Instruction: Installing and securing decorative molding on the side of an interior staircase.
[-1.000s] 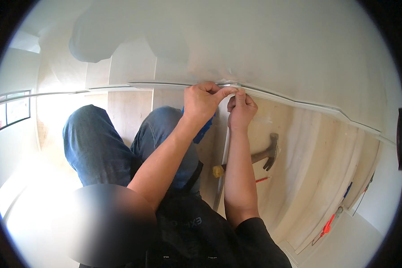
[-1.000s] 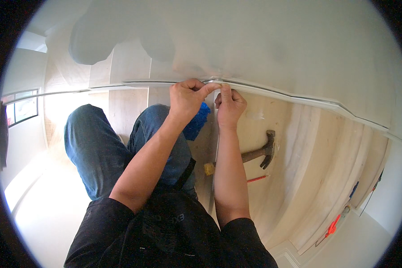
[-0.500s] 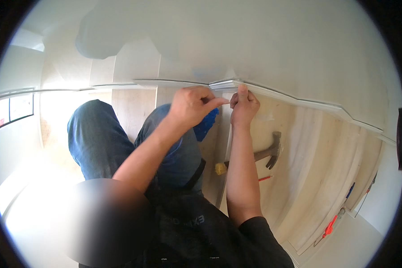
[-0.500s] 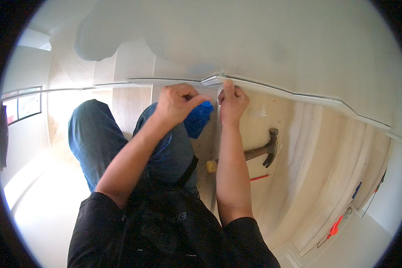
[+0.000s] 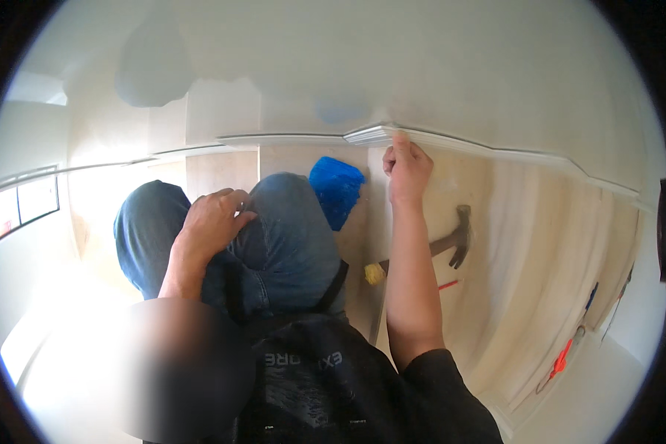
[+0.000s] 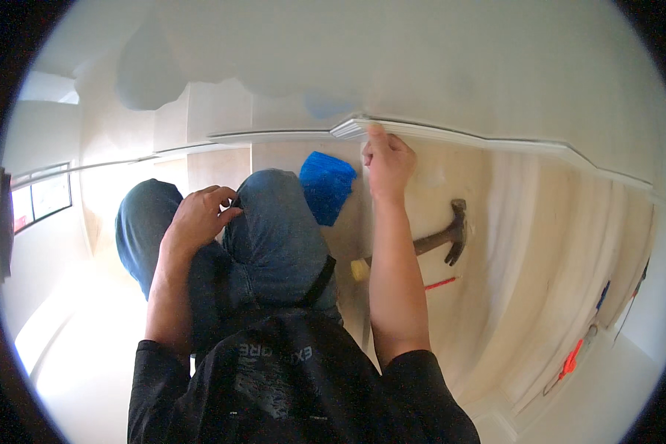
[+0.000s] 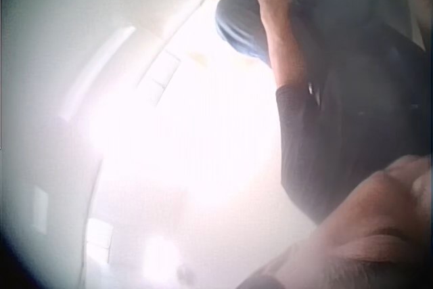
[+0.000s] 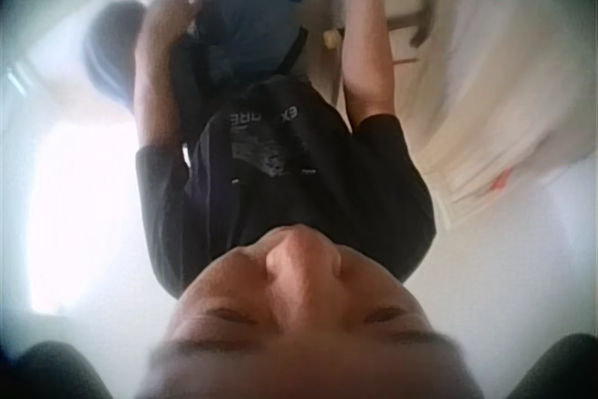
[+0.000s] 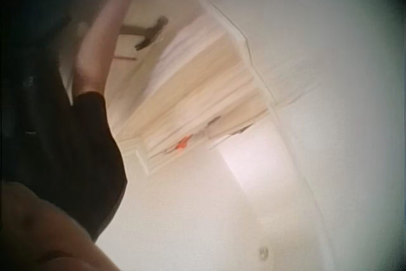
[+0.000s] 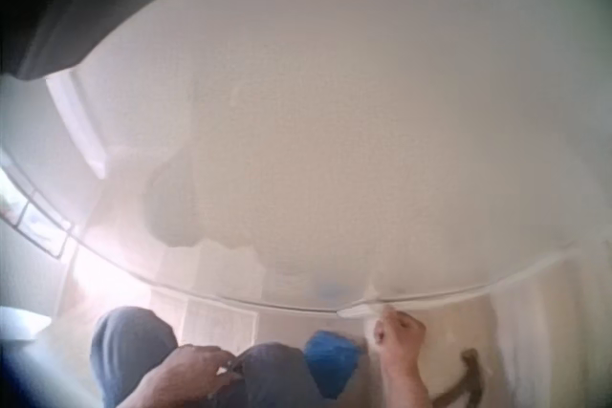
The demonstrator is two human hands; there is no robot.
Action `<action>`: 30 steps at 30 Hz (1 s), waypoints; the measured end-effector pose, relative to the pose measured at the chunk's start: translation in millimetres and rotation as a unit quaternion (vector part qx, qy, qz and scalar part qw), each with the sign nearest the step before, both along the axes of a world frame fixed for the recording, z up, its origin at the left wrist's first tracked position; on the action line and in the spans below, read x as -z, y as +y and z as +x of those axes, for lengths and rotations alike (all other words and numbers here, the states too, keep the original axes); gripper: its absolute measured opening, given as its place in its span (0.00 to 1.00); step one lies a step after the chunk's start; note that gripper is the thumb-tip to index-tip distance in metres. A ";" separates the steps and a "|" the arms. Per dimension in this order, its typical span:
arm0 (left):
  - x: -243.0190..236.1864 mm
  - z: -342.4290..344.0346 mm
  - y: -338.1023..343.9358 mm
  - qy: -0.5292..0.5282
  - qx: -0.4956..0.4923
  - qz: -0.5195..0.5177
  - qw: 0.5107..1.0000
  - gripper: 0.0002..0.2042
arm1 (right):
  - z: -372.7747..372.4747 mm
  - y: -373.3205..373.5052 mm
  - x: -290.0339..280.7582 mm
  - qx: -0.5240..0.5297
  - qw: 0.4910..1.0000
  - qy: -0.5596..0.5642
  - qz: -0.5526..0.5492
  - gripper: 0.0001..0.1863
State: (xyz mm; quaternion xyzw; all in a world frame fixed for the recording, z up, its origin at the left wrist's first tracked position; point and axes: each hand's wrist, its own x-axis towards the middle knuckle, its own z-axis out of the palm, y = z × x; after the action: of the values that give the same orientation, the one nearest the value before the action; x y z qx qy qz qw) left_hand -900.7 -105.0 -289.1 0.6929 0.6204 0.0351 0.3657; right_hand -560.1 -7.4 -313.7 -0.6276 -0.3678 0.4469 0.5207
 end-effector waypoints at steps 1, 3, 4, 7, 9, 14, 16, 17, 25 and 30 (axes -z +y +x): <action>1.9 3.8 2.7 0.009 0.011 -0.006 1.000 0.13 | 3.8 1.1 2.3 -0.008 0.998 -0.063 -0.018 0.29; 3.6 7.8 8.9 0.007 0.033 -0.015 0.999 0.14 | 11.7 2.8 14.2 -0.008 0.991 -0.126 -0.039 0.30; 5.5 5.2 8.3 -0.019 0.003 -0.024 1.000 0.11 | 7.4 2.6 22.2 -0.006 0.991 -0.123 -0.043 0.31; 1.9 4.4 16.8 -0.020 0.014 -0.047 0.999 0.12 | 1.2 2.6 18.1 0.008 0.991 -0.133 -0.024 0.33; 2.1 7.6 19.3 -0.030 -0.006 -0.060 0.998 0.12 | 4.6 1.9 16.1 -0.016 0.995 -0.100 -0.012 0.35; 1.2 7.6 17.0 -0.045 0.008 -0.048 0.998 0.11 | -3.6 1.7 16.0 -0.010 0.992 -0.125 -0.010 0.36; 1.7 8.8 16.3 -0.056 0.010 -0.034 0.998 0.09 | -6.1 1.2 13.8 -0.018 0.991 -0.132 -0.025 0.36; 2.0 18.7 19.8 -0.013 0.036 0.001 0.999 0.10 | -1.4 1.9 10.8 -0.018 0.992 -0.124 -0.032 0.35; 5.3 104.2 78.4 -0.130 0.018 0.034 0.991 0.14 | 11.8 3.2 21.7 -0.006 0.995 -0.094 -0.023 0.32; 98.4 219.9 84.9 -0.060 0.095 0.014 0.994 0.15 | 27.1 -1.4 36.2 -0.001 0.994 -0.108 -0.012 0.28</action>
State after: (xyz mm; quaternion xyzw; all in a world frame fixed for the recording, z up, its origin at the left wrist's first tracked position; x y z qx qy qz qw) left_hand -680.8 -20.1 -387.5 0.7507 0.5281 0.0504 0.3937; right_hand -533.0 -8.7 -349.9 -0.6783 -0.4173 0.3815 0.4693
